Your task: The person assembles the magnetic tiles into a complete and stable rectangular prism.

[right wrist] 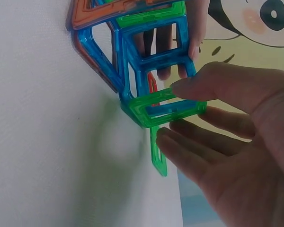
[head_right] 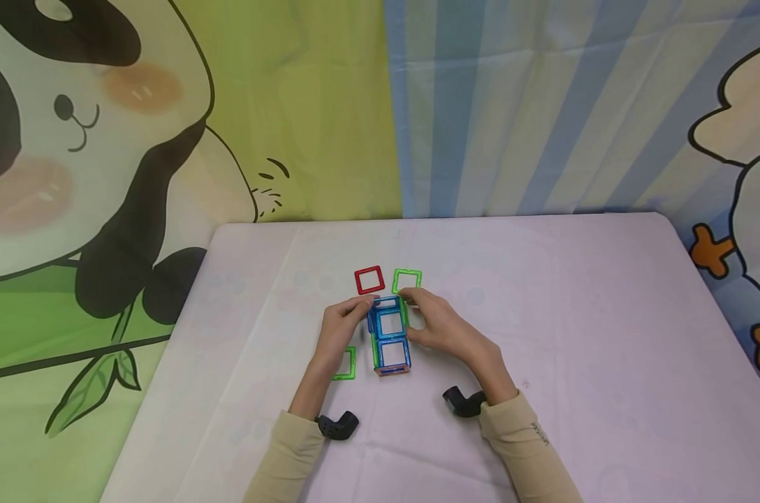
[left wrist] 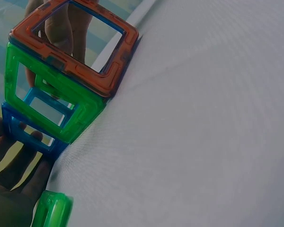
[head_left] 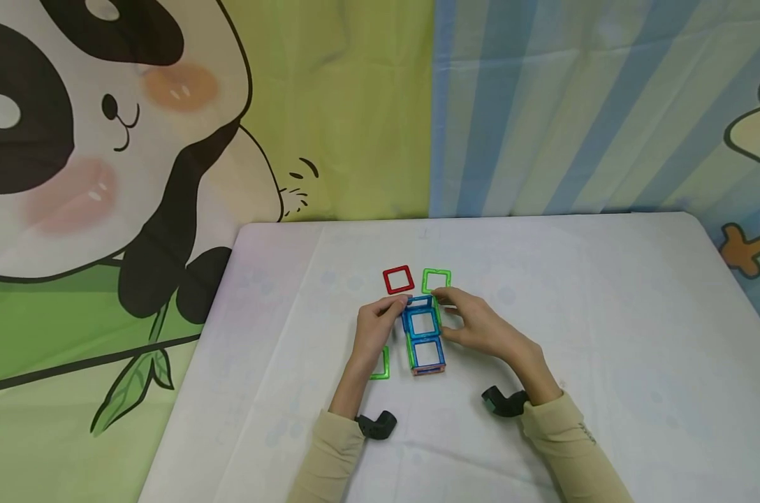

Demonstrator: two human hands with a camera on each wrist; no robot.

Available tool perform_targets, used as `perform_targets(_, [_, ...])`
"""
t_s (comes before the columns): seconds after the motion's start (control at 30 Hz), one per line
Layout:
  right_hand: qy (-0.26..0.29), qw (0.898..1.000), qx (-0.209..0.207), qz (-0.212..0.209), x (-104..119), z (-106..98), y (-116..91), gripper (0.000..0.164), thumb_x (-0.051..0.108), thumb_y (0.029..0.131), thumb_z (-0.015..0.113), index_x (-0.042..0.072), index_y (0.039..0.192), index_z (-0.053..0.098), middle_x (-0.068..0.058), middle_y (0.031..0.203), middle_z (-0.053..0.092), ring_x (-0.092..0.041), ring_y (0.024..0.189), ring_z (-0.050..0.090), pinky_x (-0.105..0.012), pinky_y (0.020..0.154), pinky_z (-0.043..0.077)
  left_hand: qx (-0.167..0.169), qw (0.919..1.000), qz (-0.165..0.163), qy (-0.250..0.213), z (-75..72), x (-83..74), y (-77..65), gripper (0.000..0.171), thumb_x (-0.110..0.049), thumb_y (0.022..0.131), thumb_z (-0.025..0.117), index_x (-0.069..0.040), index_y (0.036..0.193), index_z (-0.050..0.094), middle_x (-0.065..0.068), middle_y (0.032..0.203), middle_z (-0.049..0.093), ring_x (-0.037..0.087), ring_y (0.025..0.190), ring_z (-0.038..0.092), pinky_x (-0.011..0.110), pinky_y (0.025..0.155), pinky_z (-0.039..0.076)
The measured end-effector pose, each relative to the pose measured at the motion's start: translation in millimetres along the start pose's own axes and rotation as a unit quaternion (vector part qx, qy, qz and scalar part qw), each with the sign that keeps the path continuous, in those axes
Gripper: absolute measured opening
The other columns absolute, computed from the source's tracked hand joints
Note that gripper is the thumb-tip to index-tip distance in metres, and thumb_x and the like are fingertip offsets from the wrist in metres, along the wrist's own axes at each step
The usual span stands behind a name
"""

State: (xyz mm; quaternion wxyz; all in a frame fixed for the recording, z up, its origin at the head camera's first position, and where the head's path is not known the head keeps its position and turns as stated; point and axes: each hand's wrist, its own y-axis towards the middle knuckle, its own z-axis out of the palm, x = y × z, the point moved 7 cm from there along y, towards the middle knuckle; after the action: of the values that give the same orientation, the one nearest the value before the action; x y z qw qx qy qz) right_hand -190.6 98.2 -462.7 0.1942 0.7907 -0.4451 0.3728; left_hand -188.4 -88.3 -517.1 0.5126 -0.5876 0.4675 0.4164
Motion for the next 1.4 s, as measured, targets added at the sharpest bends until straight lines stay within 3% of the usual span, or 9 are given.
perform_targets(0.2, [-0.017,1.0,-0.002,0.006,0.0,-5.3,0.7,0.063,-0.003,0.091,0.068,-0.004,0.149,0.044,-0.024,0.149,0.053,-0.042,0.131,0.059,-0.054,0.107,0.05,-0.003,0.9999,0.008,-0.012,-2.6,-1.4,1.0,0.035,-0.045,0.097,0.069,-0.019,0.118,0.079,-0.001,0.122,0.075,0.017,0.126,0.061,0.044,0.113,0.047])
perform_targets(0.43, [-0.039,0.998,-0.038,0.01,-9.3,-11.2,1.3,0.052,0.001,0.095,0.067,-0.004,0.144,0.05,-0.023,0.144,0.057,-0.042,0.126,0.062,-0.055,0.105,0.052,0.003,0.9999,0.007,-0.006,0.0,1.4,0.3,0.035,-0.046,0.098,0.067,-0.02,0.118,0.079,-0.003,0.121,0.074,0.017,0.122,0.061,0.042,0.113,0.047])
perform_targets(0.6, [-0.062,0.996,-0.067,-0.012,-9.7,-13.2,8.9,0.044,0.001,0.095,0.068,-0.003,0.137,0.058,-0.022,0.137,0.062,-0.04,0.121,0.064,-0.055,0.102,0.053,-0.003,1.0,0.006,-0.004,0.0,2.4,-0.9,0.033,-0.046,0.098,0.067,-0.022,0.116,0.079,-0.003,0.122,0.074,0.018,0.124,0.06,0.044,0.114,0.046])
perform_targets(0.73, [-0.084,0.992,-0.089,-0.011,-9.4,-16.3,16.9,0.04,0.002,0.094,0.069,-0.001,0.134,0.061,-0.021,0.138,0.061,-0.039,0.129,0.058,-0.056,0.108,0.048,-0.002,1.0,0.001,0.001,0.6,3.7,-0.7,0.033,-0.047,0.099,0.066,-0.023,0.117,0.079,-0.004,0.124,0.073,0.018,0.127,0.059,0.045,0.115,0.045])
perform_targets(0.93, [-0.12,0.99,-0.074,0.004,-9.3,-15.6,30.5,0.046,0.005,0.094,0.07,0.001,0.138,0.059,-0.022,0.154,0.048,-0.04,0.146,0.041,-0.056,0.12,0.036,0.001,1.0,0.003,0.005,0.9,2.4,-0.3,0.033,-0.048,0.098,0.066,-0.024,0.117,0.079,-0.004,0.124,0.073,0.019,0.126,0.059,0.046,0.115,0.045])
perform_targets(1.17, [-0.133,0.99,-0.053,0.001,-15.4,-9.6,45.5,0.055,0.002,0.093,0.069,0.0,0.145,0.054,-0.024,0.159,0.041,-0.043,0.149,0.037,-0.058,0.121,0.033,0.008,0.9999,0.014,0.005,2.3,3.8,-0.5,0.037,-0.048,0.1,0.064,-0.02,0.12,0.078,-0.003,0.122,0.073,0.019,0.12,0.061,0.046,0.112,0.047])
perform_targets(1.4, [-0.12,0.992,-0.04,0.012,-20.3,-2.6,50.5,0.052,0.001,0.095,0.066,0.001,0.146,0.054,-0.023,0.158,0.043,-0.044,0.149,0.035,-0.06,0.121,0.031,0.005,0.9999,0.016,0.004,1.8,2.7,-1.5,0.037,-0.049,0.098,0.066,-0.021,0.119,0.078,-0.001,0.119,0.074,0.02,0.115,0.064,0.047,0.113,0.046])
